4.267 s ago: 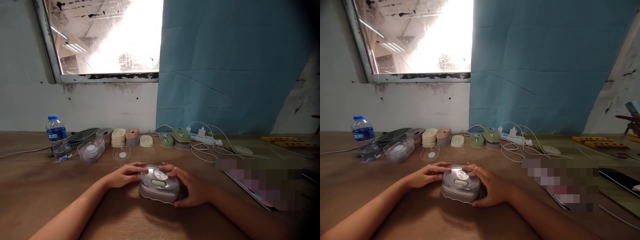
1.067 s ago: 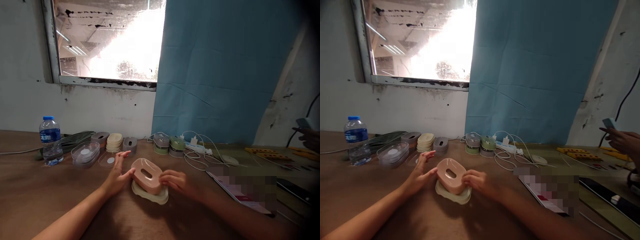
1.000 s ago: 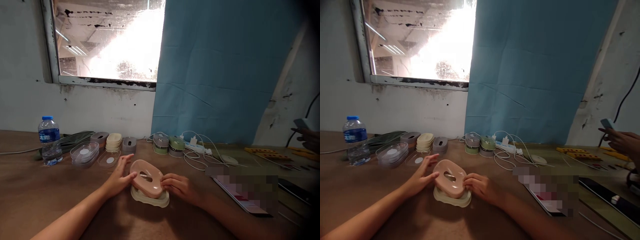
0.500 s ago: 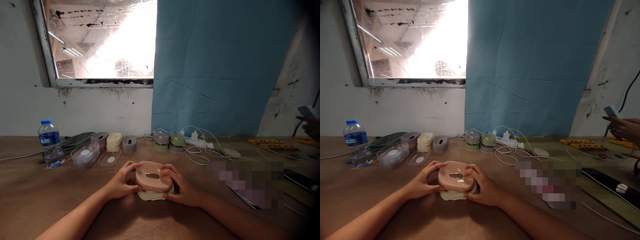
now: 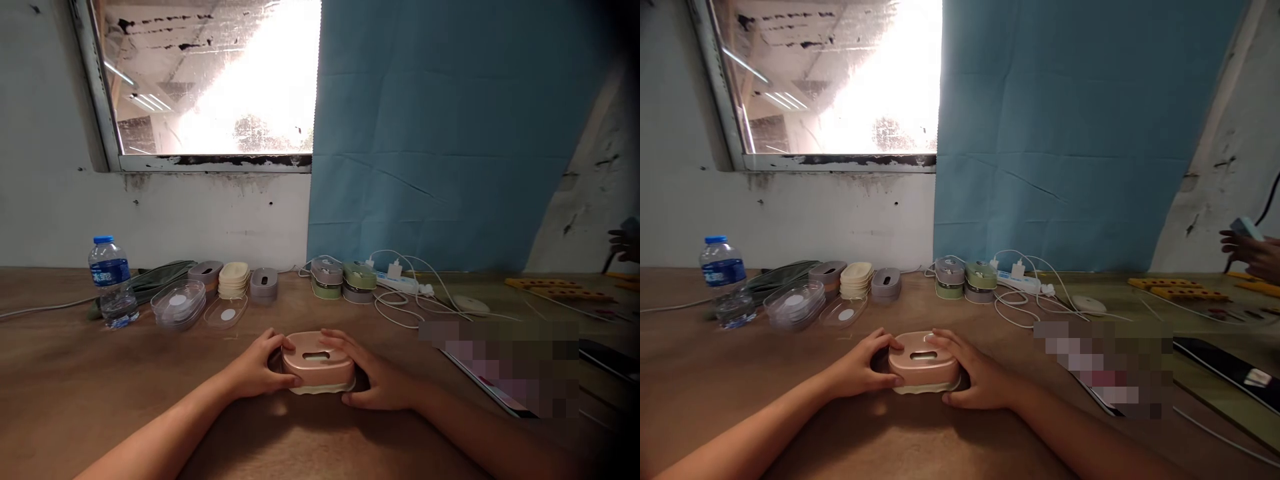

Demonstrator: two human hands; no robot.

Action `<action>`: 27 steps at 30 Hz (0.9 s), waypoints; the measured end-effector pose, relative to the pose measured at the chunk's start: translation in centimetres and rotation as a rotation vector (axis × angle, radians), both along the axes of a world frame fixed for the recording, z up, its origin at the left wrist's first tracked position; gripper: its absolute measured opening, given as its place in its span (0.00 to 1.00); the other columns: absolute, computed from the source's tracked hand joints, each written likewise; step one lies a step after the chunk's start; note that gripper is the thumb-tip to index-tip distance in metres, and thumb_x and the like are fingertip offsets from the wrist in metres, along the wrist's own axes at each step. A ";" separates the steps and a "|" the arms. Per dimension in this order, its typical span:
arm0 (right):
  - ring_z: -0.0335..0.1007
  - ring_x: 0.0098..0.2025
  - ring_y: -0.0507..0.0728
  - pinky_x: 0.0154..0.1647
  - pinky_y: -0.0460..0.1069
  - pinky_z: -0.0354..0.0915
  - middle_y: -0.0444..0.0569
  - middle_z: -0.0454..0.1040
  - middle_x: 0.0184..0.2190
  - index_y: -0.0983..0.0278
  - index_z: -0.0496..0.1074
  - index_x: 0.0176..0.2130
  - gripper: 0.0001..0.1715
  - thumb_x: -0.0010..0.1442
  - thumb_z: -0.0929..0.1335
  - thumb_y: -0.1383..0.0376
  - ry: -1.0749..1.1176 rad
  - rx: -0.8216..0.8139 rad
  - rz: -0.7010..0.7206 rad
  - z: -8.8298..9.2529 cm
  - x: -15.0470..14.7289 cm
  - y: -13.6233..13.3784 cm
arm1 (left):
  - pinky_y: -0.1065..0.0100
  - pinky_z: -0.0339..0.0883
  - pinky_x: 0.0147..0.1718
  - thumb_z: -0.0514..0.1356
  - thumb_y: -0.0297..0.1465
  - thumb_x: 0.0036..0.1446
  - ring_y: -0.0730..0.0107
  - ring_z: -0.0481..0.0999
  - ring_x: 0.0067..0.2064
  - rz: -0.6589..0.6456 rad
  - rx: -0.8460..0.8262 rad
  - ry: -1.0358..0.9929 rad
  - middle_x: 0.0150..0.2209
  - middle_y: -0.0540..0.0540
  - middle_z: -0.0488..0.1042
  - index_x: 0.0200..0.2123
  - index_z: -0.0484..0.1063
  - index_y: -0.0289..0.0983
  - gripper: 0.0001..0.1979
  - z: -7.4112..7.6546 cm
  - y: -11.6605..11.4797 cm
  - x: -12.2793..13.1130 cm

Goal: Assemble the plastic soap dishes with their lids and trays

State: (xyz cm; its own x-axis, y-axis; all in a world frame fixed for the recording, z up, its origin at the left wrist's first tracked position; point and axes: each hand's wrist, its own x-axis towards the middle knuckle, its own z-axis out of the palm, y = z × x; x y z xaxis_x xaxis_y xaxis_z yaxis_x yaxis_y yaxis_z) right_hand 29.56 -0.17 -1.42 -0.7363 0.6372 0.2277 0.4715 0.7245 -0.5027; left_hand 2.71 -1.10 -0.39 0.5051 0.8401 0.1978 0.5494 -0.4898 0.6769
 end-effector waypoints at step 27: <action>0.47 0.61 0.62 0.59 0.58 0.51 0.53 0.51 0.60 0.57 0.51 0.60 0.35 0.57 0.64 0.52 0.063 0.160 0.006 0.1 -0.1 0.5 | 0.70 0.63 0.33 0.59 0.43 0.49 0.65 0.75 0.34 0.359 -0.023 -0.676 0.28 0.50 0.71 0.30 0.64 0.36 0.15 0.3 3.4 -2.9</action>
State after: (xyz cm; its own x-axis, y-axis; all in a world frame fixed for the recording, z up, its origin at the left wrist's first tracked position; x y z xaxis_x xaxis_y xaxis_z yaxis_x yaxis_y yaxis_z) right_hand 29.50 0.36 -1.33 -0.7211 0.5851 0.3711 0.4385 0.8001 -0.4093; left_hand -0.19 2.27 -0.05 -0.0246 0.9376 0.3468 0.1344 -0.3407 0.9305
